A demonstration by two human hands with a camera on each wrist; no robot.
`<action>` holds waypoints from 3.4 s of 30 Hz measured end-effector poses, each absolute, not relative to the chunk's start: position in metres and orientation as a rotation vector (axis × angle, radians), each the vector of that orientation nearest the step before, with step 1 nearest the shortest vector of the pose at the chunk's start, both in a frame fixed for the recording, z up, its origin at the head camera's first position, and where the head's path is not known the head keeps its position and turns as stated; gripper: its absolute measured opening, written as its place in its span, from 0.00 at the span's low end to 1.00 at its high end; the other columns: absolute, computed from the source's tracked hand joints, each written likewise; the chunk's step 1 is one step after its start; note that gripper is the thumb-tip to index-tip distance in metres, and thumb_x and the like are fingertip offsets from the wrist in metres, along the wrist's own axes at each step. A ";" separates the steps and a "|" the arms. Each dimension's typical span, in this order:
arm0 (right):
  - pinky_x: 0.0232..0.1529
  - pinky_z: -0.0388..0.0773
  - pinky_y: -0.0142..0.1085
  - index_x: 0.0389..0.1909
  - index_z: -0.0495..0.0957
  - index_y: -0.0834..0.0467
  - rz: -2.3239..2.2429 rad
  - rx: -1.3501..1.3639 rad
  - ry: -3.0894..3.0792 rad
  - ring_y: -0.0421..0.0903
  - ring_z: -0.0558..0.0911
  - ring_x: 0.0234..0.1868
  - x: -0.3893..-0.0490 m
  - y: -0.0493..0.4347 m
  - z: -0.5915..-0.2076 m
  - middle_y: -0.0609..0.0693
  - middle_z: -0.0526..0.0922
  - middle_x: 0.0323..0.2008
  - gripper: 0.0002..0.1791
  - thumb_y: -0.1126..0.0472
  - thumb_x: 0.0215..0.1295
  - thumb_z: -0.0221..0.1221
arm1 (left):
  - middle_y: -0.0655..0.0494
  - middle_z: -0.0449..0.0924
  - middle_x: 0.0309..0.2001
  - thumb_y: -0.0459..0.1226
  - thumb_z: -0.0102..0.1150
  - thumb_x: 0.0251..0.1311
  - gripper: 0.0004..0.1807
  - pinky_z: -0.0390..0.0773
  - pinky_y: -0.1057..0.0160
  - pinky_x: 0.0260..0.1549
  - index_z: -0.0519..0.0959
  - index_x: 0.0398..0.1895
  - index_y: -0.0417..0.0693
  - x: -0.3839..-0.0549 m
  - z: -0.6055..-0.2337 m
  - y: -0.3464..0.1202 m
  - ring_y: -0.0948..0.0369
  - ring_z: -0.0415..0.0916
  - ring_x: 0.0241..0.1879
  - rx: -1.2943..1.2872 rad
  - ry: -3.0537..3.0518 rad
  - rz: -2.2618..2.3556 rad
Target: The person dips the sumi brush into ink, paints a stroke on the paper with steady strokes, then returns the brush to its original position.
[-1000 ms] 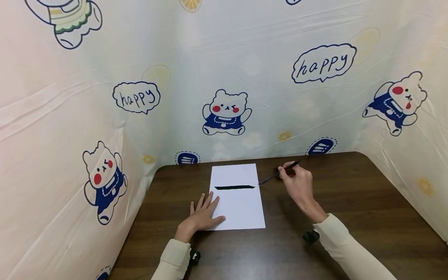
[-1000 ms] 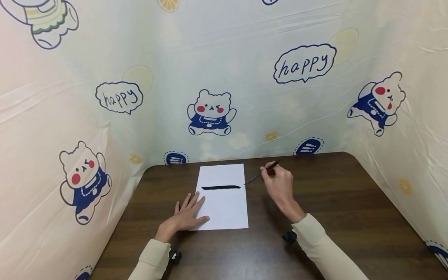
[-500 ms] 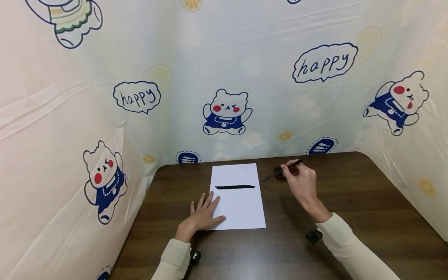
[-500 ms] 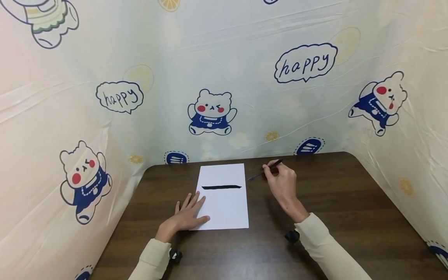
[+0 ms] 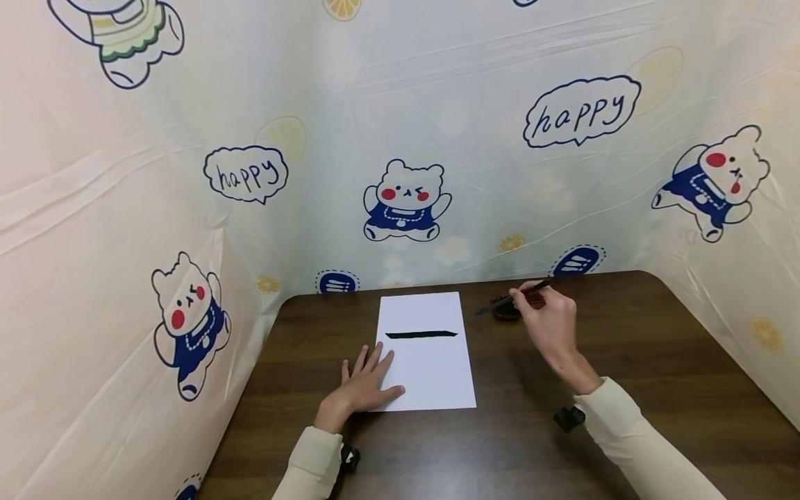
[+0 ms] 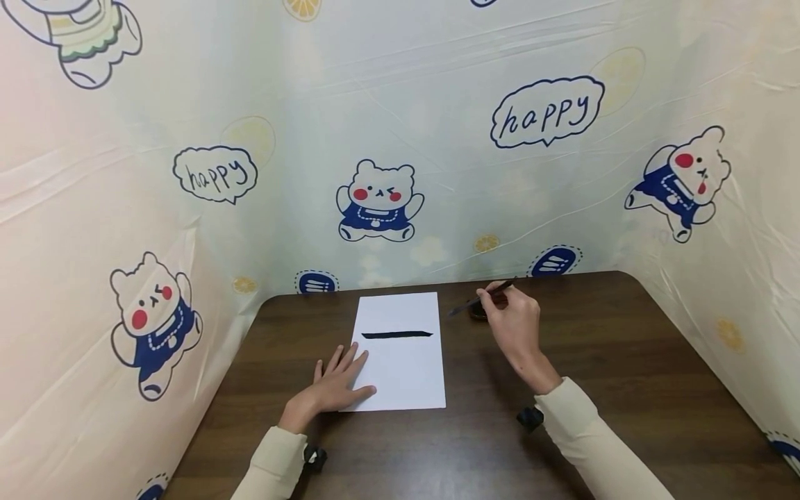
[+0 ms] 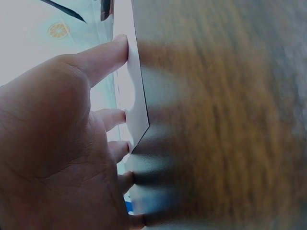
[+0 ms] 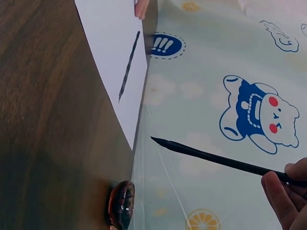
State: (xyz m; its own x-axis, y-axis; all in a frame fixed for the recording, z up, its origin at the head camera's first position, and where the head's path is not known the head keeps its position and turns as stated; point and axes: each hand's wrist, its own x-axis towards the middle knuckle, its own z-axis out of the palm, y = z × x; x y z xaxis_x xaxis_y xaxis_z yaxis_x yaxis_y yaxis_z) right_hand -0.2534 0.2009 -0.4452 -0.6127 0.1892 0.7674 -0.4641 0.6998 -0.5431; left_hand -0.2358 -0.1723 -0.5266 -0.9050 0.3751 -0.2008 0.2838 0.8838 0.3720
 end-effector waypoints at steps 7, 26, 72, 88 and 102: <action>0.29 0.71 0.14 0.31 0.84 0.58 0.945 0.201 -2.000 0.41 0.85 0.22 -0.254 0.206 -0.444 0.49 0.87 0.24 0.07 0.59 0.58 0.70 | 0.53 0.34 0.81 0.66 0.51 0.60 0.48 0.27 0.25 0.65 0.49 0.79 0.59 -0.243 -0.543 -0.177 0.44 0.26 0.79 0.486 2.786 0.524; 0.32 0.67 0.11 0.33 0.85 0.59 0.881 0.145 -1.992 0.36 0.83 0.25 -0.253 0.225 -0.439 0.52 0.88 0.27 0.06 0.60 0.58 0.69 | 0.55 0.31 0.81 0.68 0.48 0.60 0.48 0.26 0.26 0.65 0.47 0.79 0.62 -0.246 -0.550 -0.179 0.46 0.24 0.79 0.487 2.780 0.535; 0.31 0.68 0.21 0.37 0.85 0.59 0.708 0.273 -2.087 0.46 0.85 0.28 -0.255 0.256 -0.438 0.53 0.88 0.33 0.05 0.65 0.60 0.67 | 0.52 0.32 0.81 0.67 0.50 0.60 0.49 0.26 0.25 0.65 0.48 0.79 0.60 -0.244 -0.542 -0.177 0.42 0.25 0.78 0.478 2.782 0.515; 0.35 0.76 0.31 0.41 0.85 0.62 0.571 0.446 -2.082 0.47 0.86 0.34 -0.251 0.262 -0.441 0.55 0.87 0.38 0.12 0.70 0.54 0.70 | 0.50 0.34 0.81 0.66 0.51 0.60 0.48 0.27 0.25 0.64 0.49 0.79 0.57 -0.241 -0.538 -0.176 0.41 0.27 0.78 0.483 2.766 0.517; 0.41 0.81 0.42 0.43 0.84 0.62 0.464 0.611 -2.128 0.49 0.86 0.41 -0.247 0.269 -0.447 0.56 0.87 0.41 0.11 0.59 0.67 0.61 | 0.50 0.36 0.80 0.65 0.50 0.61 0.47 0.33 0.24 0.65 0.51 0.79 0.57 -0.237 -0.529 -0.174 0.41 0.30 0.78 0.484 2.798 0.469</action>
